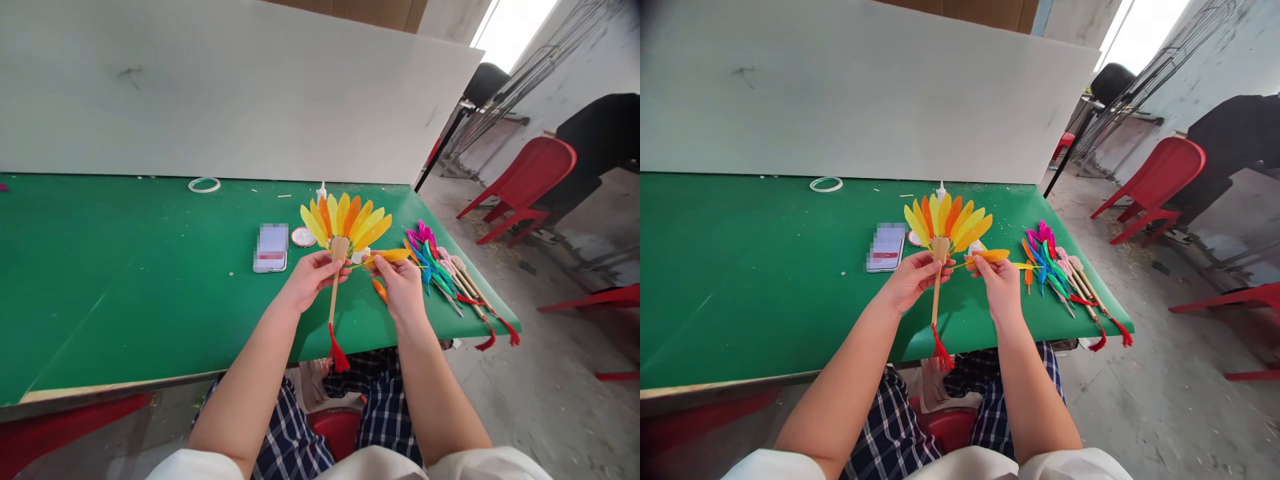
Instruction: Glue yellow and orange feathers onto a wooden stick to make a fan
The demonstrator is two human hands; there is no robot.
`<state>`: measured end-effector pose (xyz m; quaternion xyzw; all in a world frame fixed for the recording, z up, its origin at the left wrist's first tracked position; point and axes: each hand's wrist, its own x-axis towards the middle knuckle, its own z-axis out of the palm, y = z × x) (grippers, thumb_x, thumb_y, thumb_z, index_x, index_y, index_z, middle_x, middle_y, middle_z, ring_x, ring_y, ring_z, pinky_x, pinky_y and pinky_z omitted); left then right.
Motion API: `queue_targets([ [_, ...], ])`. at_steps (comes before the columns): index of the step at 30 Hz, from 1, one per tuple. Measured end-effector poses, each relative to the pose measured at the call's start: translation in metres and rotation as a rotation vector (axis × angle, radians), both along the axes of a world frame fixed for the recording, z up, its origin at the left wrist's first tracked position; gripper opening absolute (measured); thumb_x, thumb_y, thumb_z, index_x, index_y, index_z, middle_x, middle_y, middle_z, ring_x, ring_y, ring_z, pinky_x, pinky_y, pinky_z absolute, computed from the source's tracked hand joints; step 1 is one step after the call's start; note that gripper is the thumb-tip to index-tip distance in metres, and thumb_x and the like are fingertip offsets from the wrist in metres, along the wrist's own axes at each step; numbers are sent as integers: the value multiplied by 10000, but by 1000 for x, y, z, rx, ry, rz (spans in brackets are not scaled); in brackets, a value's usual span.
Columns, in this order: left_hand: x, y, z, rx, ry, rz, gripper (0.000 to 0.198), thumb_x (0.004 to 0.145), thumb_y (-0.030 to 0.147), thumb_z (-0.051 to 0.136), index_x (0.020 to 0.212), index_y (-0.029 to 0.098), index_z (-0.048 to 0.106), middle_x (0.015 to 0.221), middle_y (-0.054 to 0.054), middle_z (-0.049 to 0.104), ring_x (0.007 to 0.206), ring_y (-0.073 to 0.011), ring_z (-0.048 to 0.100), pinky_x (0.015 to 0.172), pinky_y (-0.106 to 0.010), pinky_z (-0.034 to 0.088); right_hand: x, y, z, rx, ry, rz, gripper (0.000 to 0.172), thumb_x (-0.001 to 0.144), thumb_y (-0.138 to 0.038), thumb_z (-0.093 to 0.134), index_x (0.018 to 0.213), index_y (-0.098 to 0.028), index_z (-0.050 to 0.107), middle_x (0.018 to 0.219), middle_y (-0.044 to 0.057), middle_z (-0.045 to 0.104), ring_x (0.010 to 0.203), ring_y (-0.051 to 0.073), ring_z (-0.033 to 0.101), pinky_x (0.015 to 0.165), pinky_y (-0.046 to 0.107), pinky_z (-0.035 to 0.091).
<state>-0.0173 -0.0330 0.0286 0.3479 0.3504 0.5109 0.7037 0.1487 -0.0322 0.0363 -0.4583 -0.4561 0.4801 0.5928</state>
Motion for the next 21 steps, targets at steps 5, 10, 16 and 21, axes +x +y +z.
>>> queue_targets([
  [5,2,0,-1,-6,8,9,263,643,209,730,882,143,646,850,-51,678,740,-150,659,726,-294,539,-5,3,-2,4,-84,-117,272,647,-379,674,810,-163,651,712,30,688,606,155,639,509,280,516],
  [10,4,0,0,-10,35,3,251,629,209,737,852,137,649,805,-38,676,731,-158,661,721,-299,536,-9,4,-1,1,-83,-109,262,628,-367,689,793,-166,657,696,22,690,597,157,644,521,282,533],
  [16,6,0,1,-29,80,14,283,606,217,749,851,117,650,768,-57,686,722,-169,659,742,-322,523,-11,5,-3,-63,-27,-100,272,606,-399,698,711,-158,628,606,3,662,543,155,630,522,285,537],
  [21,5,0,-2,-16,88,17,268,622,224,739,853,121,647,781,-60,688,721,-160,657,740,-318,524,-10,4,-6,-94,8,-55,287,629,-424,678,625,-152,590,571,5,644,511,138,615,517,273,535],
])
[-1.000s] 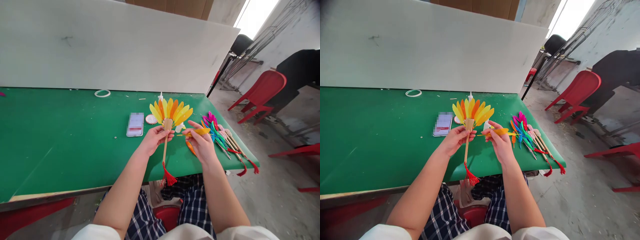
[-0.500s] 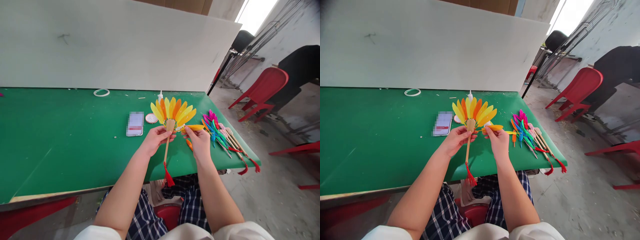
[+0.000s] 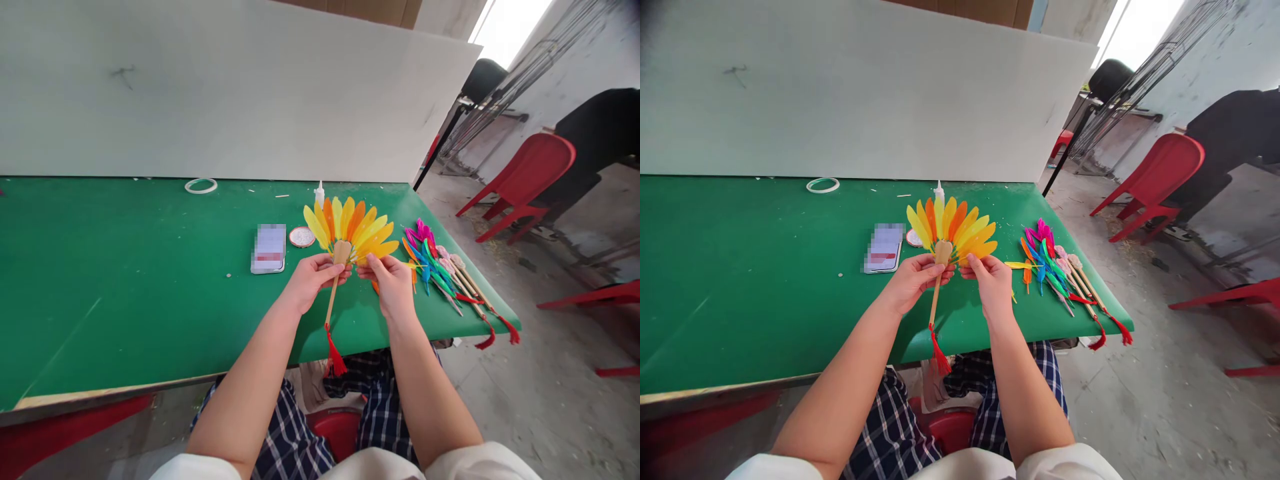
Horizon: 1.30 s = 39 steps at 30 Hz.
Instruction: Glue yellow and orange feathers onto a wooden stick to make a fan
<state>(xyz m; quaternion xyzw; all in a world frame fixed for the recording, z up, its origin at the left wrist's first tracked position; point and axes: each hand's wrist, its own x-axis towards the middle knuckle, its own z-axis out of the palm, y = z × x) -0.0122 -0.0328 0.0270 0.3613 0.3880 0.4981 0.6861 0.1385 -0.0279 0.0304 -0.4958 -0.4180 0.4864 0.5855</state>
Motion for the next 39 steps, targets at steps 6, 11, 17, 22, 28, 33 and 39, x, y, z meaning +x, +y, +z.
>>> queue_targets([
  [6,1,2,-2,14,-6,4,262,644,227,726,874,132,642,758,-42,686,717,-145,656,720,-290,528,0,-3,0,-8,60,9,261,640,-390,678,687,-143,610,593,12,654,498,115,591,482,248,516],
  [11,-1,1,-2,-17,-28,-15,239,656,216,716,866,130,641,773,-53,694,693,-132,653,708,-273,524,3,-6,-4,-28,118,204,274,619,-316,713,827,-167,618,709,7,674,567,99,597,484,208,499],
  [17,-2,1,0,-43,-26,-99,184,678,211,699,835,129,647,766,-58,697,660,-116,647,689,-254,519,4,-4,-9,-50,145,239,270,586,-340,729,748,-159,612,614,-28,602,483,69,524,426,195,466],
  [22,0,0,0,-31,-26,-86,211,681,214,699,862,130,631,778,-55,698,677,-118,651,696,-256,522,1,-3,-11,-68,133,111,295,572,-363,739,731,-136,638,558,-18,594,450,73,515,406,198,460],
  [28,1,0,-1,-7,-32,-44,253,679,227,701,904,139,625,865,-51,695,715,-127,655,726,-279,527,-1,-3,-14,-53,161,18,266,580,-360,736,685,-135,639,524,-9,609,442,88,540,404,203,465],
  [33,2,0,-3,-2,-49,-20,221,679,215,700,872,135,629,845,-52,699,760,-137,658,739,-270,524,-3,-3,-14,-30,190,71,216,604,-321,731,694,-145,645,541,-10,621,459,82,556,438,191,483],
  [39,1,0,-2,37,-78,-7,220,682,213,699,880,141,639,825,-47,703,775,-138,660,722,-246,523,4,-4,-16,-121,380,271,191,587,-249,748,742,-183,658,601,-24,635,547,67,588,513,158,502],
])
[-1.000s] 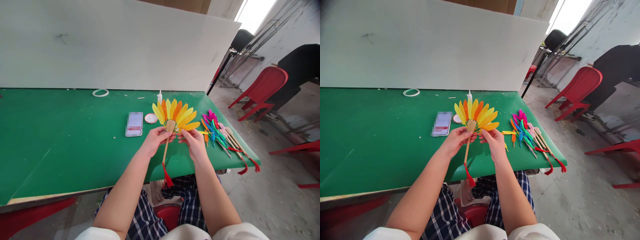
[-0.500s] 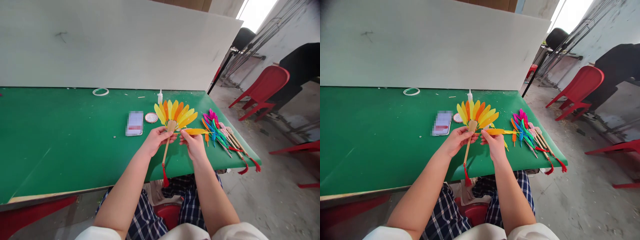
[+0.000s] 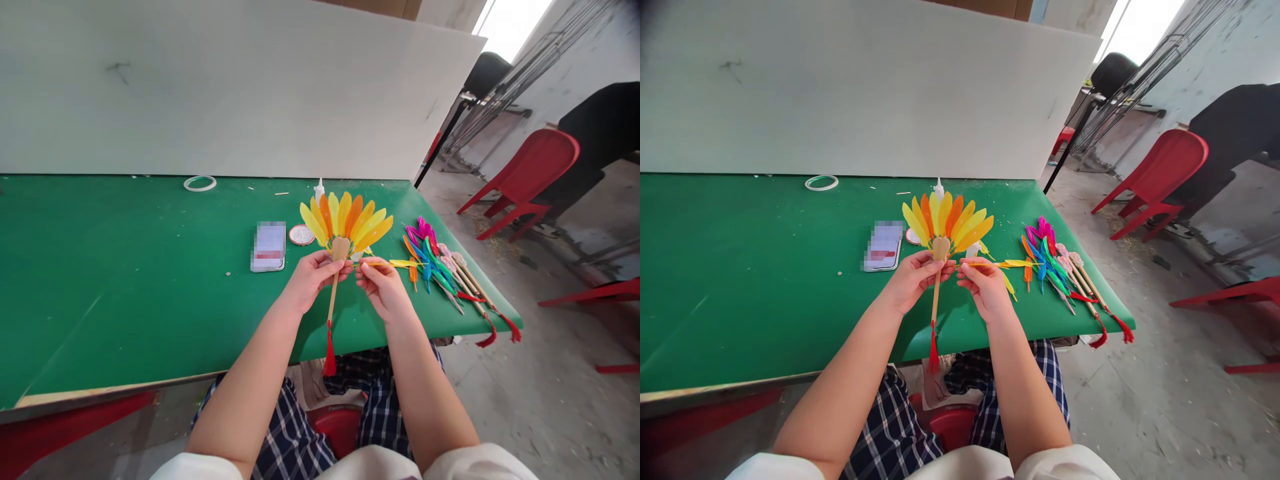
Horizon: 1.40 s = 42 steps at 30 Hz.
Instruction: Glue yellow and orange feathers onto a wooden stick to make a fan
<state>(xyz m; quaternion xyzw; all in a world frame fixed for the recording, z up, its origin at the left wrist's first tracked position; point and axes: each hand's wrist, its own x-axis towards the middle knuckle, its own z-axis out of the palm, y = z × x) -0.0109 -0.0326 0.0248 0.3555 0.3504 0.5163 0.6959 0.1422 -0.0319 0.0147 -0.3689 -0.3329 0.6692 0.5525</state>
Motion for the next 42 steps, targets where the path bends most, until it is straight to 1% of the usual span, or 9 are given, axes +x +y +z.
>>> queue_targets([
  [3,0,-1,0,25,-5,0,231,676,218,702,887,146,645,826,-48,704,775,-145,660,741,-267,520,-1,-1,1,-24,95,41,175,598,-247,741,736,-192,649,591,-38,616,570,55,579,564,158,507],
  [8,2,-2,0,35,25,2,246,657,234,714,875,140,651,834,-58,703,793,-169,659,785,-314,508,-7,-1,6,-3,93,-70,128,642,-223,708,721,-180,616,620,-39,607,595,54,583,589,158,501],
  [14,2,1,-3,27,47,45,273,652,251,716,891,142,643,846,-55,700,805,-170,655,773,-306,513,-7,-1,5,20,-21,-161,356,589,-213,737,925,-188,624,723,-21,659,613,75,605,630,203,517],
  [17,3,1,-3,5,87,46,309,663,264,706,930,137,617,840,-64,697,773,-165,658,736,-285,523,-7,-1,2,59,-90,-214,357,577,-237,744,915,-186,641,721,-17,666,613,85,597,640,234,514],
  [21,6,0,0,32,208,106,608,681,278,688,1215,209,405,780,-44,692,637,-153,658,637,-285,537,-5,-1,0,154,-207,-244,181,614,-283,716,749,-173,665,668,-8,652,589,97,579,622,263,507],
  [23,8,-1,1,63,280,172,685,684,286,680,1250,229,299,728,-28,683,575,-159,650,575,-286,534,-5,-3,1,177,-246,-227,162,639,-301,697,733,-175,660,663,-8,644,589,102,583,593,258,511],
  [27,11,-1,-2,143,368,241,537,696,318,658,1112,231,331,681,-1,658,531,-165,641,500,-260,512,-7,-6,5,161,-280,-159,220,695,-371,637,808,-183,623,669,-16,608,585,121,611,497,253,522],
  [32,11,-1,-7,216,376,156,237,736,342,599,866,199,462,719,-2,636,654,-163,652,585,-269,528,-12,-10,6,173,-406,-116,213,700,-385,618,809,-203,603,630,-34,571,520,109,578,420,226,491],
  [42,9,2,-9,160,276,104,138,691,241,600,775,151,661,784,-19,667,713,-148,613,751,-298,493,-26,-12,0,200,-412,-196,256,696,-319,631,939,-238,622,708,-29,598,471,63,485,397,189,426],
])
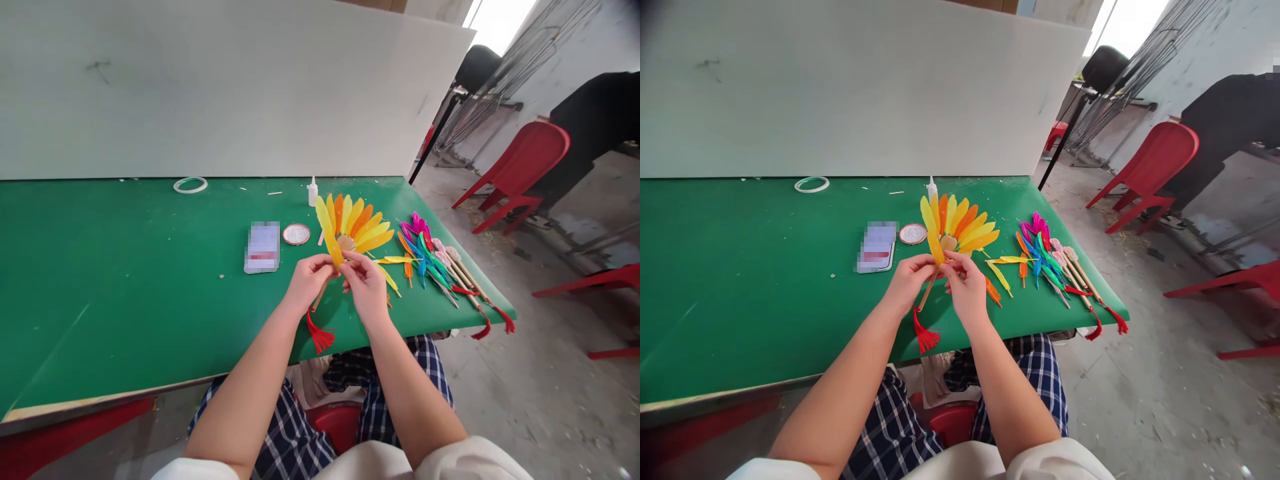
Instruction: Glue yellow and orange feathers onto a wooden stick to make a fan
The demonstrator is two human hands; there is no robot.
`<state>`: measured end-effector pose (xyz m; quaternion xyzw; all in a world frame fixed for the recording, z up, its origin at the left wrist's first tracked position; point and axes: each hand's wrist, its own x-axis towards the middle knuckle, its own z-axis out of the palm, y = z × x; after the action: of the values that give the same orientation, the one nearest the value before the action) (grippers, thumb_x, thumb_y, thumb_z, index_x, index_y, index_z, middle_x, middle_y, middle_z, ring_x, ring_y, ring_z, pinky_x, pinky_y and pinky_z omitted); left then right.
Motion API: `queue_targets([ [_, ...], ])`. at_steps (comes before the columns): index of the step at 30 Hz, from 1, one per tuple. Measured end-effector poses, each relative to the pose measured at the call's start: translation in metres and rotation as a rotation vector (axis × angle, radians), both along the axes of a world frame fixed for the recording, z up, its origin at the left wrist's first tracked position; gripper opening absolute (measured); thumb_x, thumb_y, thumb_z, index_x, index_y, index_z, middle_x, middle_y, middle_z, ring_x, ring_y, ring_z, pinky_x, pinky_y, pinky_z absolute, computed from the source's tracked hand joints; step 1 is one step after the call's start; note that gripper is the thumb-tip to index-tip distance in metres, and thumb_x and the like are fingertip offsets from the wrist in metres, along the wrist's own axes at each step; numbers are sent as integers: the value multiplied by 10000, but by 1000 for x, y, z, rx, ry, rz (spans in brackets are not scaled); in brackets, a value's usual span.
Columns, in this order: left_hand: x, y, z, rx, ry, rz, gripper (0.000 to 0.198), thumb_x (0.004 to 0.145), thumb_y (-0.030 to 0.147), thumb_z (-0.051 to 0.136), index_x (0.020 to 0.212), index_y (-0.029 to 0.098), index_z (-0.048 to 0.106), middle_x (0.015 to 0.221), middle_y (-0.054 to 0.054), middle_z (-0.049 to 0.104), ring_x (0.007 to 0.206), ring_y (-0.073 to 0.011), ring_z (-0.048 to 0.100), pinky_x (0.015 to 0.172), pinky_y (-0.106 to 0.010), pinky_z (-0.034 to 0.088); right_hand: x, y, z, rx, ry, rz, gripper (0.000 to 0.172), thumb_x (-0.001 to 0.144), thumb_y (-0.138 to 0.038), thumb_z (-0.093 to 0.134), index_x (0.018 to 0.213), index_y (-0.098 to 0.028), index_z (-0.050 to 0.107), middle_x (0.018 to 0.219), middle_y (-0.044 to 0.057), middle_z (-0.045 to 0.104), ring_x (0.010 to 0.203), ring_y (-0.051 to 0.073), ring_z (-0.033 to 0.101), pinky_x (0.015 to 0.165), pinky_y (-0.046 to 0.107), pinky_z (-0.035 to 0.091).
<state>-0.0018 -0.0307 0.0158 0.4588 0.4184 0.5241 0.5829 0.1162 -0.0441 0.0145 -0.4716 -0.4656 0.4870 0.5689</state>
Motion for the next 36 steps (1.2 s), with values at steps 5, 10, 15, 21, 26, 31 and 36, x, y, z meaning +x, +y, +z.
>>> queue_targets([
  [5,-6,2,-1,-38,-39,14,215,685,326,656,784,139,689,775,-45,688,727,-162,618,733,-286,472,-11,0,0,-9,37,-19,195,683,-320,644,806,-228,523,651,-58,563,444,58,484,378,174,418],
  [10,-12,3,0,-20,-119,63,223,681,344,678,785,147,692,843,-72,700,856,-197,631,804,-309,458,-15,-1,-9,-9,127,-32,211,708,-372,618,768,-213,493,682,-45,574,511,77,549,436,190,466],
  [15,-14,3,2,23,-92,69,197,680,331,681,746,146,697,834,-72,698,844,-193,629,813,-308,455,-18,7,-21,-137,268,153,261,720,-434,591,812,-189,603,685,-8,614,578,107,585,528,230,505],
  [21,-12,3,-1,-52,83,8,233,641,360,695,729,144,695,657,-33,657,569,-137,573,534,-243,433,-21,15,-30,-210,433,243,368,723,-546,538,741,-186,618,584,-9,609,506,112,562,518,252,497],
  [26,-14,1,1,-6,183,-84,258,684,384,647,802,157,686,701,-30,653,616,-150,576,570,-256,441,-18,16,-34,-231,458,242,345,699,-508,590,690,-164,610,565,-17,590,466,98,542,481,246,490],
  [31,-21,0,5,115,513,-193,266,736,405,580,722,161,686,683,-31,658,653,-170,575,646,-271,435,-16,14,-34,-218,489,220,291,676,-406,653,885,-214,590,624,-54,609,399,74,512,434,228,470],
  [36,-25,-1,9,131,542,-188,260,725,406,589,784,180,703,738,-32,681,729,-200,590,716,-299,441,-16,11,-34,-191,404,215,272,683,-426,636,818,-190,627,650,-23,639,456,94,553,477,240,496],
])
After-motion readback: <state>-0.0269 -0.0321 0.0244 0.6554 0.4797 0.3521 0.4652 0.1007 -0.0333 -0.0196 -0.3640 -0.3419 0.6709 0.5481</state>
